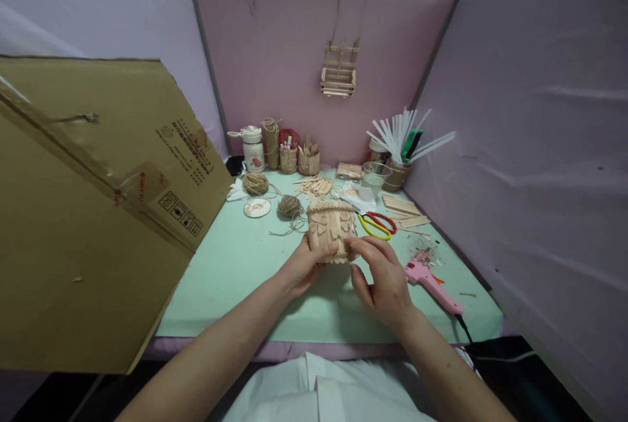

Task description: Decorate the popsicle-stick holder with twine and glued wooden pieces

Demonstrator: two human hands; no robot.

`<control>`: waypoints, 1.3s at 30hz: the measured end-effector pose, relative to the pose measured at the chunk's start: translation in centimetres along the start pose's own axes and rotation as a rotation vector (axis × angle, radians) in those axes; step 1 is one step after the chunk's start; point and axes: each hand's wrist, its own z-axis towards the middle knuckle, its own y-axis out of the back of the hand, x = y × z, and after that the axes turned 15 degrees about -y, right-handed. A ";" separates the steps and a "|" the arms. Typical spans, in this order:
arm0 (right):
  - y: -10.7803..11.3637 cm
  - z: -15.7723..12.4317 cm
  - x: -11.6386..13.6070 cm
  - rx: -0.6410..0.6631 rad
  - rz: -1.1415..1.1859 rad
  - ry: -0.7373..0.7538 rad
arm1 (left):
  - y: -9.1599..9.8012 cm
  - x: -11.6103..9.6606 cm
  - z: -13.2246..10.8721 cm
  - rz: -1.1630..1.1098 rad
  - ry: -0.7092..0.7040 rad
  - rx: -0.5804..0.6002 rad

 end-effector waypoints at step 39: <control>0.1 0.3 0.6 -0.038 -0.065 0.053 | 0.1 0.3 -0.1 0.057 0.011 -0.042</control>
